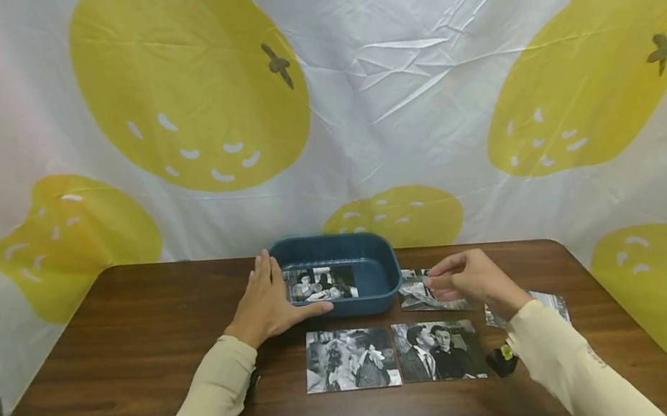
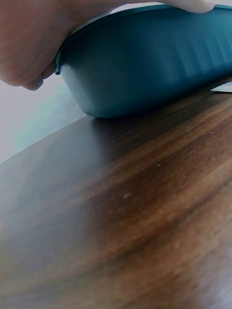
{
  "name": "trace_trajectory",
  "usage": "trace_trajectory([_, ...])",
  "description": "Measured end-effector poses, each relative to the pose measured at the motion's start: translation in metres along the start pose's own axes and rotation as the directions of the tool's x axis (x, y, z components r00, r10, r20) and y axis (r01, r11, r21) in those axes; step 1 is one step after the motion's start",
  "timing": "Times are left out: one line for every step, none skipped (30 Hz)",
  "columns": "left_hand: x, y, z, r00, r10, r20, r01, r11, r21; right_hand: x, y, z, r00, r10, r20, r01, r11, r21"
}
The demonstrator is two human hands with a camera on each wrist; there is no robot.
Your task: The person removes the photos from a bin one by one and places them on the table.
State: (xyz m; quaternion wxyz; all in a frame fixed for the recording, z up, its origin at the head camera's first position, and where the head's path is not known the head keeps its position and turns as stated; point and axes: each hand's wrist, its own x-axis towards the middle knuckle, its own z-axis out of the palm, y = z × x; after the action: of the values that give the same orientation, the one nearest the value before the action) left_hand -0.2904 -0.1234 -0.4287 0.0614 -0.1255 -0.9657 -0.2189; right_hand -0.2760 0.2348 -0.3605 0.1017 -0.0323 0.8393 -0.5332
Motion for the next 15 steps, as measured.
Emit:
trace_trajectory([0.0, 0.0, 0.0, 1.0, 0.001, 0.0, -0.001, 1.0, 0.003, 0.003, -0.005, 0.004, 1.0, 0.005, 0.011, -0.005, 1.0, 0.021])
trace_trajectory([0.0, 0.0, 0.0, 1.0, 0.0, 0.001, 0.0, 1.0, 0.003, 0.007, -0.01, 0.008, 1.0, 0.006, 0.024, -0.007, 0.999, 0.042])
trace_trajectory([0.0, 0.0, 0.0, 1.0, -0.002, 0.002, 0.002, 1.0, 0.003, 0.011, -0.015, 0.013, 0.999, 0.002, 0.045, -0.005, 0.998, 0.066])
trace_trajectory([0.0, 0.0, 0.0, 1.0, -0.005, 0.003, 0.005, 1.0, 0.002, 0.015, -0.019, 0.018, 0.998, -0.001, 0.063, -0.004, 0.996, 0.093])
trace_trajectory([0.0, 0.001, 0.0, 1.0, -0.008, 0.005, 0.008, 1.0, 0.001, 0.019, -0.023, 0.024, 0.997, -0.004, 0.077, -0.005, 0.993, 0.115])
trace_trajectory([0.0, 0.001, 0.0, 1.0, -0.011, 0.007, 0.011, 1.0, -0.002, 0.023, -0.026, 0.03, 0.996, -0.005, 0.089, -0.006, 0.991, 0.133])
trace_trajectory([0.0, 0.001, 0.0, 1.0, -0.013, 0.009, 0.013, 1.0, -0.006, 0.027, -0.029, 0.035, 0.995, -0.006, 0.101, -0.009, 0.989, 0.151])
trace_trajectory([0.0, 0.002, -0.001, 1.0, -0.015, 0.012, 0.015, 1.0, -0.009, 0.032, -0.031, 0.041, 0.994, -0.004, 0.112, -0.016, 0.985, 0.174])
trace_trajectory([0.0, 0.002, -0.001, 1.0, -0.015, 0.014, 0.015, 1.0, -0.011, 0.037, -0.033, 0.046, 0.993, 0.003, 0.114, -0.026, 0.98, 0.196])
trace_trajectory([0.0, 0.002, -0.001, 1.0, -0.014, 0.016, 0.015, 1.0, -0.011, 0.041, -0.035, 0.052, 0.993, 0.011, 0.114, -0.035, 0.977, 0.211])
trace_trajectory([0.0, 0.003, -0.001, 1.0, -0.015, 0.019, 0.015, 1.0, -0.011, 0.046, -0.036, 0.057, 0.993, 0.016, 0.117, -0.042, 0.974, 0.223])
trace_trajectory([0.0, 0.003, -0.001, 1.0, -0.015, 0.021, 0.016, 1.0, -0.011, 0.051, -0.037, 0.062, 0.993, 0.026, 0.117, -0.053, 0.971, 0.235])
trace_trajectory([0.0, 0.003, -0.002, 1.0, -0.017, 0.024, 0.017, 1.0, -0.009, 0.056, -0.038, 0.067, 0.993, 0.035, 0.116, -0.063, 0.968, 0.241])
trace_trajectory([0.0, 0.003, -0.002, 1.0, -0.018, 0.025, 0.018, 1.0, -0.005, 0.06, -0.039, 0.072, 0.993, 0.043, 0.113, -0.07, 0.966, 0.249])
trace_trajectory([0.0, 0.003, -0.002, 0.999, -0.021, 0.026, 0.021, 1.0, -0.001, 0.064, -0.039, 0.077, 0.993, 0.052, 0.11, -0.078, 0.964, 0.255])
